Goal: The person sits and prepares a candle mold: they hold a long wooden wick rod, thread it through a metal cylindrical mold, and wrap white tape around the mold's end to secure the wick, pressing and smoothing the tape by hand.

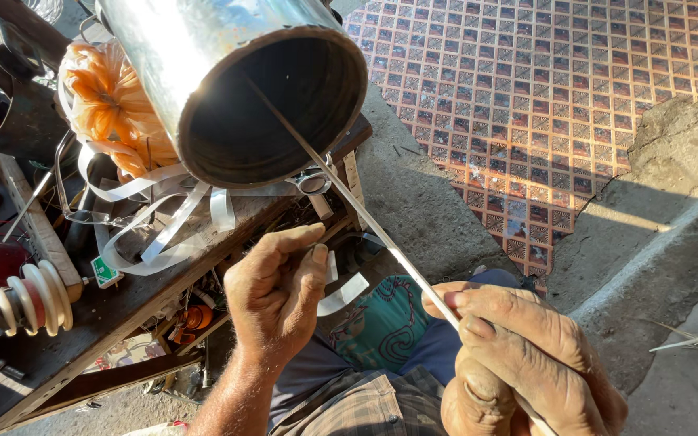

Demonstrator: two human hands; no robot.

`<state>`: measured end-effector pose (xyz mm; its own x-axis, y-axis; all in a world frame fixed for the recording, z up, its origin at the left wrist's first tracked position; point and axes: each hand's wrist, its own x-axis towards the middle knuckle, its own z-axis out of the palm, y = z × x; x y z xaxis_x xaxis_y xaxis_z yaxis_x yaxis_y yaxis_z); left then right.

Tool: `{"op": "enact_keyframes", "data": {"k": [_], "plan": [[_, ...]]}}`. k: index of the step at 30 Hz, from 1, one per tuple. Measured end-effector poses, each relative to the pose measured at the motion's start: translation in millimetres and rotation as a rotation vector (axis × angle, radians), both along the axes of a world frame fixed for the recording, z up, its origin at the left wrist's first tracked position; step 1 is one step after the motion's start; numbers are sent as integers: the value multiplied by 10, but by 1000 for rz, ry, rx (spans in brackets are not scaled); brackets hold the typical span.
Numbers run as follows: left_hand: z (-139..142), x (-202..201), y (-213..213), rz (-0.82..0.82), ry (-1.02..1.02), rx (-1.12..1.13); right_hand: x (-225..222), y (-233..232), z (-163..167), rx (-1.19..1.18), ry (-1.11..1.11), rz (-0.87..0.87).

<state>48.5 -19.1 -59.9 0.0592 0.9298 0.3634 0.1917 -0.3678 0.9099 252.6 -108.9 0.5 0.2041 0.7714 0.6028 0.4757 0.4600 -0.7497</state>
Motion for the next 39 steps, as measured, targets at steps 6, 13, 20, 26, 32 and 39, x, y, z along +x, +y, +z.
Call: {"op": "enact_keyframes", "data": {"k": [6, 13, 20, 26, 32, 39], "plan": [[-17, 16, -7, -33, 22, -90, 103, 21, 28, -48, -25, 109], [-58, 5, -34, -60, -102, -260, 25, -15, 100, -77, 79, 113], [-56, -219, -41, -130, -179, -269, 791, -176, -365, 124, 105, 246], [-54, -296, -51, -144, -295, -351, 1159, -250, -748, 238, 517, 20], [5, -274, -42, -272, -537, -414, 1161, -236, -1140, 209, 675, -48], [57, -171, -65, -333, -748, -455, 891, -33, -836, 64, 556, 50]]}}
